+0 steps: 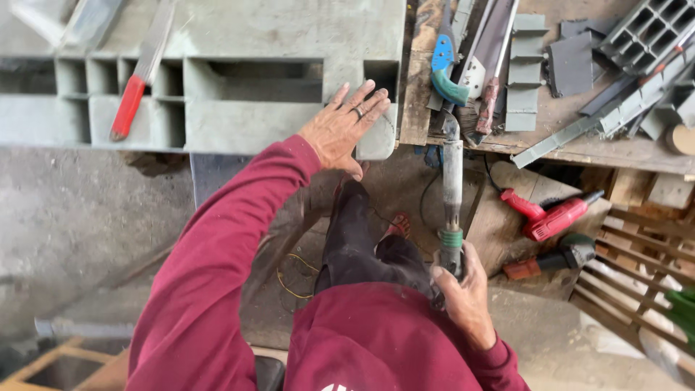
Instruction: The person scrapes a grey metal surface with a chisel to remove debris, then uses a soldering iron to heat and scrape the same area. Finally, the person uses a metal file to smooth the edges of the metal structure.
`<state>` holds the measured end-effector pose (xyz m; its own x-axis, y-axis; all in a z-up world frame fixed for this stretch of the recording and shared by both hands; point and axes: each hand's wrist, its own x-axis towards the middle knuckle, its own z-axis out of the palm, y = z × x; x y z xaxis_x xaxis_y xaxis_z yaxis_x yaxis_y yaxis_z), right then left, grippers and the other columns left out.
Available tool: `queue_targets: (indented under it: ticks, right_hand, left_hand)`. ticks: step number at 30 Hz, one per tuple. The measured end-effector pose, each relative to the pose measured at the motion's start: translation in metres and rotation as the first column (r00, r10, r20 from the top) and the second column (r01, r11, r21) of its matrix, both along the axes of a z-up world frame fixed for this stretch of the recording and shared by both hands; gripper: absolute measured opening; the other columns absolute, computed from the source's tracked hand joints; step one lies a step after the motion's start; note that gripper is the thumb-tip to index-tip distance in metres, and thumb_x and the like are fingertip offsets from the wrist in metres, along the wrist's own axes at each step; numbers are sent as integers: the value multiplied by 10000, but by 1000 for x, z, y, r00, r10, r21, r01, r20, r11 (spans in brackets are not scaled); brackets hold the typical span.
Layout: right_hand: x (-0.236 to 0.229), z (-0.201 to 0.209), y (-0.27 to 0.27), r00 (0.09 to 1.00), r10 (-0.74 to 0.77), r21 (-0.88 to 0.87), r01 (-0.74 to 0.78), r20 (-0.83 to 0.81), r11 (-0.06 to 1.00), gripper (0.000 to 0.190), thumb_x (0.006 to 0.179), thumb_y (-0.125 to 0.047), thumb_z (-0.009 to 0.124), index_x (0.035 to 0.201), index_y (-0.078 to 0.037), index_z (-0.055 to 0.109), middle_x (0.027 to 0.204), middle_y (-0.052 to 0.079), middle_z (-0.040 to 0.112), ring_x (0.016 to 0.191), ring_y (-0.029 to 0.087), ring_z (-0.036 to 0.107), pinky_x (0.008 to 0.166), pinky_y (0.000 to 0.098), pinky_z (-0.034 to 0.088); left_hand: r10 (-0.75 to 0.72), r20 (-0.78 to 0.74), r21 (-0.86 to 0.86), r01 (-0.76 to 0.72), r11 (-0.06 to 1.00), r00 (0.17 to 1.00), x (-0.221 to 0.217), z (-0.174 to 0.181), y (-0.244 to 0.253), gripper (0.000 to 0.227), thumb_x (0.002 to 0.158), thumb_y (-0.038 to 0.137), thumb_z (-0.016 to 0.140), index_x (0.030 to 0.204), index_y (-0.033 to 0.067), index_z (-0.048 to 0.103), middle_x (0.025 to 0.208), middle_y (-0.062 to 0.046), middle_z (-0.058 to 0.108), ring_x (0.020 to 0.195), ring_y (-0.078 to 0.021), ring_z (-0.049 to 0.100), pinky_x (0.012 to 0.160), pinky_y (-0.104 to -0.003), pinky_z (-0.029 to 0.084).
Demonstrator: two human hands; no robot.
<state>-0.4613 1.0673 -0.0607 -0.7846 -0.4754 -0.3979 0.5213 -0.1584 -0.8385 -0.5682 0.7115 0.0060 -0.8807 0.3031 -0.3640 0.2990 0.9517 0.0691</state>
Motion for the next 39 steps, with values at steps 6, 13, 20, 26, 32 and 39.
queue_targets:
  ticks: [6,13,20,26,32,39]
  right_hand:
    - [-2,27,-41,967,-136,-37,148,217,988,676,758,0,751,1324,-67,387,922,77,643,631,155,654,593,317,571]
    - [-10,35,-92,892,-411,244,363,187,899,658,807,3,761,1360,-64,411,749,59,585,484,128,546,439,263,463]
    - [-12,34,-103,857,-489,285,434,161,854,628,824,-9,747,1337,-84,392,709,45,569,441,108,522,365,248,405]
    - [-26,27,-132,851,-500,275,448,159,851,574,848,-16,742,1318,-43,414,744,37,583,462,109,528,395,260,425]
    - [-42,32,-151,861,-478,126,462,172,878,547,890,-72,747,1358,-21,468,748,35,587,468,101,511,430,242,417]
    - [-51,28,-157,883,-437,143,417,168,898,555,868,-73,754,1345,-29,473,722,23,580,458,101,516,412,242,409]
  left_hand:
    - [-298,204,18,301,954,933,-56,-18,-38,1377,554,613,893,1605,76,184,1476,-86,501,1415,-239,430,1263,-534,111]
    - [-453,240,121,436,892,859,-106,-30,-51,1119,642,333,905,1600,171,349,1061,-64,682,1023,-240,656,965,-391,450]
    - [-478,242,294,406,865,844,-117,-34,-54,1049,544,421,948,1458,187,489,916,-81,693,967,-291,659,813,-410,513]
    - [-522,262,325,435,840,811,-125,-42,-59,1059,532,410,947,1453,156,491,977,-115,672,1003,-315,638,831,-416,517]
    - [-528,8,359,490,794,849,-105,-42,-74,1141,555,466,921,1512,72,442,1101,-130,685,1200,-297,593,1178,-461,391]
    - [25,-314,514,148,845,949,-39,-15,-80,938,680,394,885,1469,72,494,1449,-180,522,1362,-378,481,1158,-511,388]
